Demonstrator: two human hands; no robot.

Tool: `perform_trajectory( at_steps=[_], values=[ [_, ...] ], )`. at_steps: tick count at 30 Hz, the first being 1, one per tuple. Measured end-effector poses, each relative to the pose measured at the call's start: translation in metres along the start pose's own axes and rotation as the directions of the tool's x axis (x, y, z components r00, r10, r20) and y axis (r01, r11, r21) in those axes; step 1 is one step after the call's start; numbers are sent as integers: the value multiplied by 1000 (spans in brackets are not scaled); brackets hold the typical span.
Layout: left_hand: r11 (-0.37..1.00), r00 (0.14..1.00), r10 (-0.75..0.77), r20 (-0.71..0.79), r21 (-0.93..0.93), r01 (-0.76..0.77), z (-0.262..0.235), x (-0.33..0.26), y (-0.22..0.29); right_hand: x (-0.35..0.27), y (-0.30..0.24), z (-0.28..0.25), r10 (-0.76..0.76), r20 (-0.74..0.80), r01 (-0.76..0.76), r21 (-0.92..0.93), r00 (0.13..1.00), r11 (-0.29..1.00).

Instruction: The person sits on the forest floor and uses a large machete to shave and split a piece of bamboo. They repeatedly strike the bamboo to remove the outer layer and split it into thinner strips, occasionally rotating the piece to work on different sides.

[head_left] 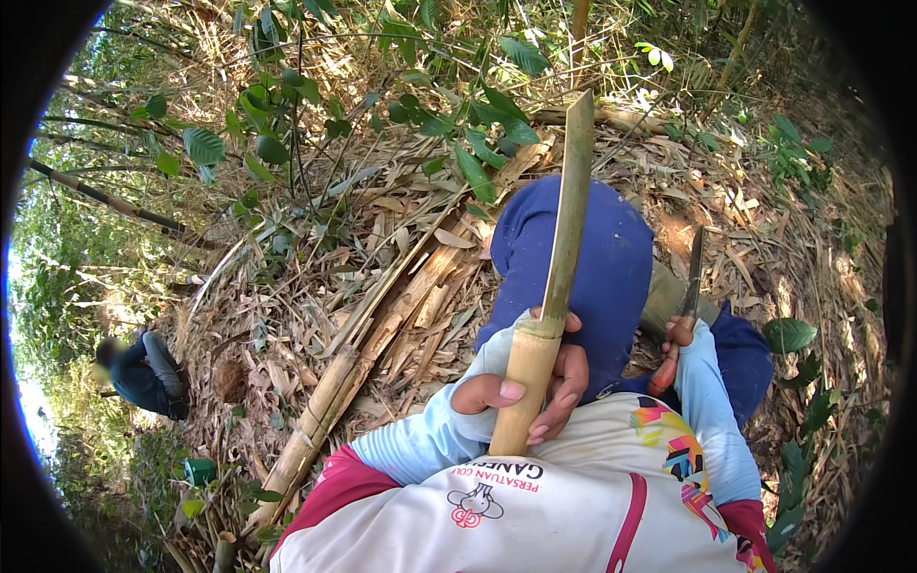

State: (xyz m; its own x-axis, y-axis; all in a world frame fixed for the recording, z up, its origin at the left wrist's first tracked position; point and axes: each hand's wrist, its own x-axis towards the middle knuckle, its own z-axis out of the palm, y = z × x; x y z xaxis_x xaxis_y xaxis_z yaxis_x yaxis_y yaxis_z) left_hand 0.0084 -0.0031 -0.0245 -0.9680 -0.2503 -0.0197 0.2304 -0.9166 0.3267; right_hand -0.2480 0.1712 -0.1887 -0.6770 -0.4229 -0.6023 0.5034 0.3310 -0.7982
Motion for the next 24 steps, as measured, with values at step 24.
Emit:
perform_trajectory(
  at_steps=[24],
  values=[
    [922, 988, -27, -149, 379, 83, 11, 1, -3, -142, -183, 78, -410, 776, 802, -578, 481, -153]
  ],
)
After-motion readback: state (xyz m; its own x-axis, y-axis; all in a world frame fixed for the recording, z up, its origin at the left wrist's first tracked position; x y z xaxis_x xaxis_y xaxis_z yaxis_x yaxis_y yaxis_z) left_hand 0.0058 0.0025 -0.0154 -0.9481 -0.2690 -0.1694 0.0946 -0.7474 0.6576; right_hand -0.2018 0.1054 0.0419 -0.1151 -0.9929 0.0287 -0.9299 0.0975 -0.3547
